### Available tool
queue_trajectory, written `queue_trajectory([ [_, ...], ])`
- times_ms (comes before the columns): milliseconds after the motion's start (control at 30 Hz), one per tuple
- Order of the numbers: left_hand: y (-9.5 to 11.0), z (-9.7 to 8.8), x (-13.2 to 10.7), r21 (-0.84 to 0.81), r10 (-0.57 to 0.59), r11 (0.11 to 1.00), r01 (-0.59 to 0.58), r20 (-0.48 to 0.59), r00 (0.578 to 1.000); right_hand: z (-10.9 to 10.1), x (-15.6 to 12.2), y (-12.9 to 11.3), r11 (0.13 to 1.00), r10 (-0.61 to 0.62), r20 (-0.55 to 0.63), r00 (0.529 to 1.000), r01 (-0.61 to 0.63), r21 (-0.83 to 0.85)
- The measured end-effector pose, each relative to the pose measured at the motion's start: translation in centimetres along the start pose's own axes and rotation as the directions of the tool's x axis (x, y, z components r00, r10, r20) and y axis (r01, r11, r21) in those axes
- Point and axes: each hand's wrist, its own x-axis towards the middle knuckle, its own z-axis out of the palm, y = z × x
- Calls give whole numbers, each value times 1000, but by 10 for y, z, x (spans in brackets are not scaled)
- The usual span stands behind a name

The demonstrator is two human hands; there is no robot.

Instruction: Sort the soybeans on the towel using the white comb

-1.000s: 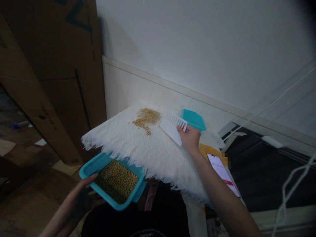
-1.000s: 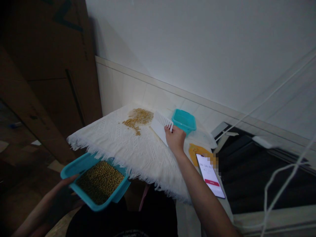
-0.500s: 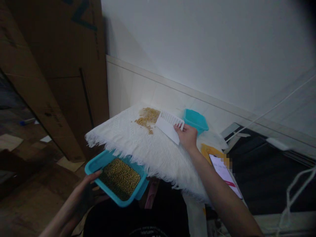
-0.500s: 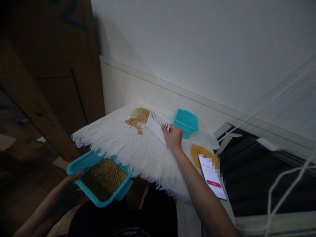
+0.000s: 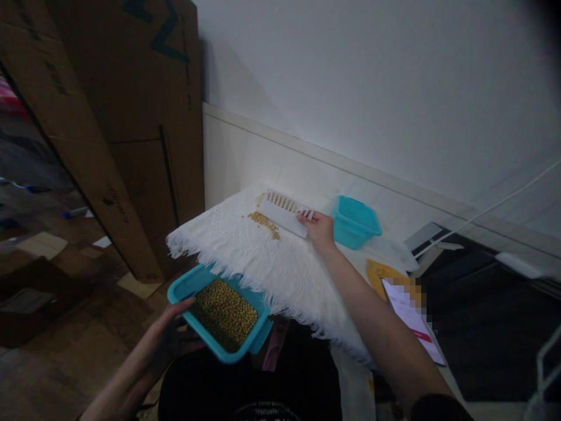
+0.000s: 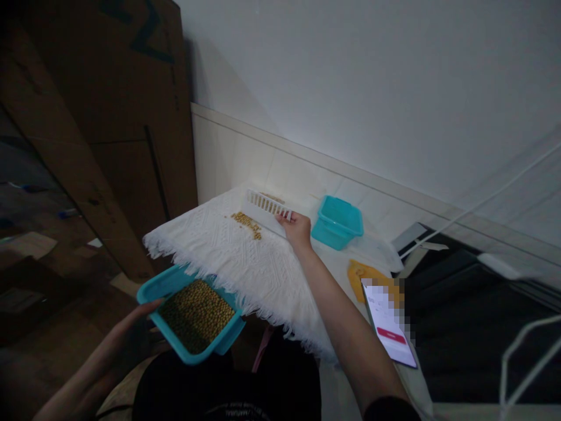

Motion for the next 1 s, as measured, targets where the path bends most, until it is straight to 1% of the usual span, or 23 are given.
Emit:
queue_trajectory([
  [100,1,2,-2,5,-1,1000,1,16,1000,11,6,7,999,18,36,999,-20,44],
  [167,1,3,-3,5,3,1000,-3,5,1000,13,6,10,997,27,58,998,-31,67],
  [333,1,3,-3,-1,-10,1000,10,34,999,6,3,13,993,43,98,994,-53,106],
  [500,0,1,0,14,-4,1000,3,7,1000,1,0,11,990,65,121,990,-79,113],
  [667,1,5,-4,42,19,999,-19,-4,1000,0,-5,8,988,83,162,983,-102,113],
  [867,2,8,-7,44,-12,999,12,1,1000,-5,-15,1,990,81,197,977,-102,97],
  [1000,1,10,-7,50,-15,999,15,-3,1000,-9,-26,-4,995,62,194,979,-75,64],
])
